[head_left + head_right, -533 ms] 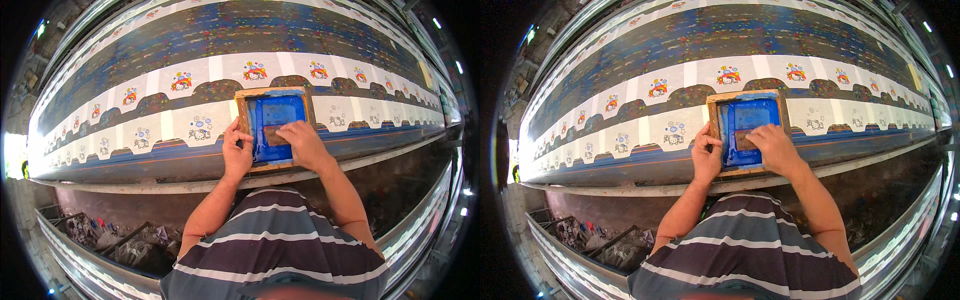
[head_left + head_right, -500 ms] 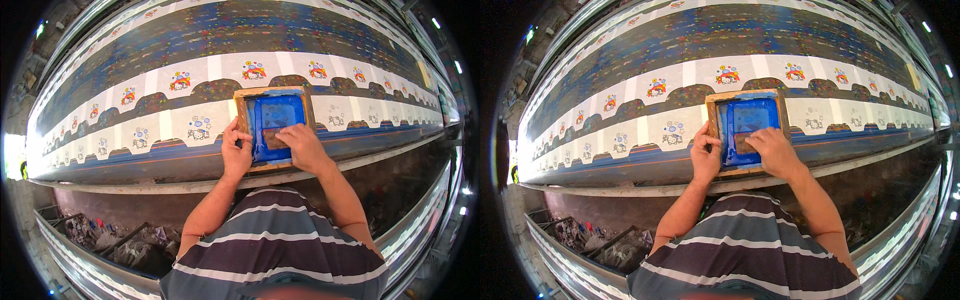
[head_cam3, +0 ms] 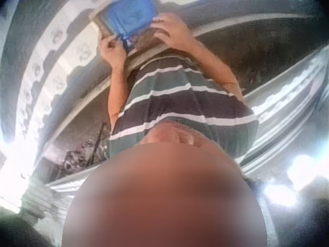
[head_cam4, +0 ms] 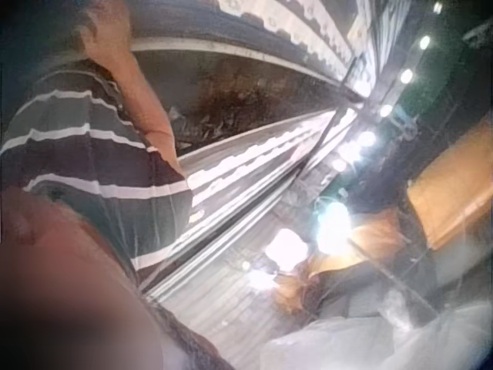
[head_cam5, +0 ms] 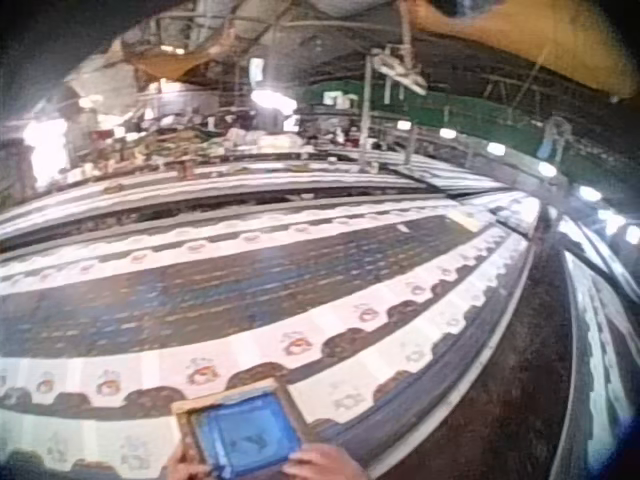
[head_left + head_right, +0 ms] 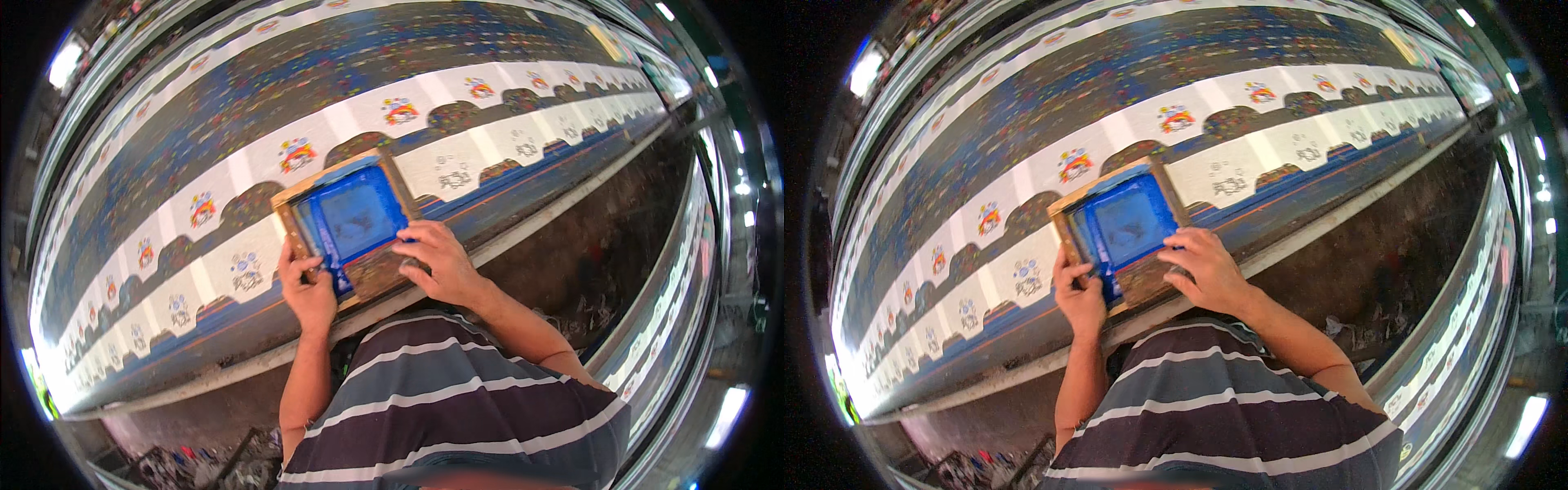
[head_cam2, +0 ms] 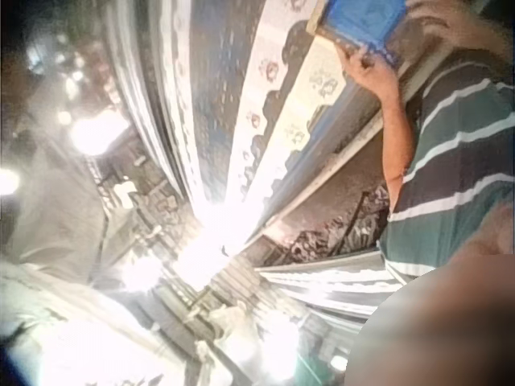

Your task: The person uses a wooden frame with a blue screen to apply ink onto a patterned fabric laid on a table. They repeatedly press a small block against the screen to transfer the design, moving the frame along the fabric as they work.

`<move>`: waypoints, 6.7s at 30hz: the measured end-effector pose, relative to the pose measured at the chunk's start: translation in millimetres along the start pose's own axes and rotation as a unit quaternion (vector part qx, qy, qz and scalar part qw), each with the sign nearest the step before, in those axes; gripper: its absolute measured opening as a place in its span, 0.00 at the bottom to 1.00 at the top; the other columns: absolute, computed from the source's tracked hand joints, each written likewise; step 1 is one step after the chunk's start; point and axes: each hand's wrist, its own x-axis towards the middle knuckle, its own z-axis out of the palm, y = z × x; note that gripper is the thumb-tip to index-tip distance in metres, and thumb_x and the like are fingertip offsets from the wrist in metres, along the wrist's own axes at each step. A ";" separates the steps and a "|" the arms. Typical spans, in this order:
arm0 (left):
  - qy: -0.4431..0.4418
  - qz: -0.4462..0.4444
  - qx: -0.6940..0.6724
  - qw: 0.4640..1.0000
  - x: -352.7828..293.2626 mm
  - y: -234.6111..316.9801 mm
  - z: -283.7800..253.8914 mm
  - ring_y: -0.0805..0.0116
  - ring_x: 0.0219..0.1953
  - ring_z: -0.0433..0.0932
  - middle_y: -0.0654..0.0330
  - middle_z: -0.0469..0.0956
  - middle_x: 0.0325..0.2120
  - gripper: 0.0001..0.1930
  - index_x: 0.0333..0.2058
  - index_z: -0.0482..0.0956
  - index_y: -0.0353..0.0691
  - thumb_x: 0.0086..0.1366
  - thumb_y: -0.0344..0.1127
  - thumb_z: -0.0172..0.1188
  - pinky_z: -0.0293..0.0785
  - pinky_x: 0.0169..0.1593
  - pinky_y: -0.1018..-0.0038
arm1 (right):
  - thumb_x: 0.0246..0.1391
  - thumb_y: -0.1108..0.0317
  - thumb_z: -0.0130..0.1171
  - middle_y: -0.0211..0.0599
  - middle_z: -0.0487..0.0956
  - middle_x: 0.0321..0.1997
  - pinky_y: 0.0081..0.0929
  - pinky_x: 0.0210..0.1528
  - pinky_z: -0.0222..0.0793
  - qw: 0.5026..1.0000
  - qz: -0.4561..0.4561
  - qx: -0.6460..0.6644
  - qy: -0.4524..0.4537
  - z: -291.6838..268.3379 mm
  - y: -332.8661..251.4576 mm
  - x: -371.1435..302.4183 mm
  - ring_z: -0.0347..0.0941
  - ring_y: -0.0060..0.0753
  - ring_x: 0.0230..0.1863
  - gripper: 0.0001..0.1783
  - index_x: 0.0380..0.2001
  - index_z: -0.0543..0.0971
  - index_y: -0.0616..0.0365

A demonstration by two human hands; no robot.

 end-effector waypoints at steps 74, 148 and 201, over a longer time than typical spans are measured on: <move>-0.010 0.027 -0.030 0.999 -36.1 55.8 226.5 0.44 0.79 0.73 0.38 0.70 0.80 0.11 0.33 0.85 0.40 0.58 0.14 0.66 0.70 0.76 0.57 | 0.60 0.83 0.60 0.48 0.89 0.56 0.51 0.70 0.77 0.988 -0.071 -0.092 -0.103 -122.9 205.4 103.9 0.83 0.57 0.64 0.21 0.55 0.89 0.62; -0.008 -0.038 -0.096 0.995 -65.0 110.4 448.5 0.55 0.76 0.78 0.40 0.73 0.80 0.12 0.33 0.83 0.39 0.58 0.13 0.66 0.76 0.68 0.68 | 0.62 0.70 0.64 0.41 0.85 0.50 0.46 0.60 0.76 0.980 -0.125 -0.087 -0.131 -315.2 318.3 -63.5 0.81 0.49 0.56 0.18 0.54 0.88 0.57; 0.011 0.086 -0.004 0.996 -63.7 123.0 454.6 0.39 0.77 0.76 0.35 0.75 0.77 0.12 0.33 0.86 0.40 0.57 0.13 0.66 0.70 0.77 0.55 | 0.62 0.68 0.79 0.46 0.82 0.69 0.56 0.77 0.70 0.999 0.025 -0.009 -0.021 -324.3 320.6 -106.3 0.75 0.57 0.74 0.24 0.61 0.88 0.57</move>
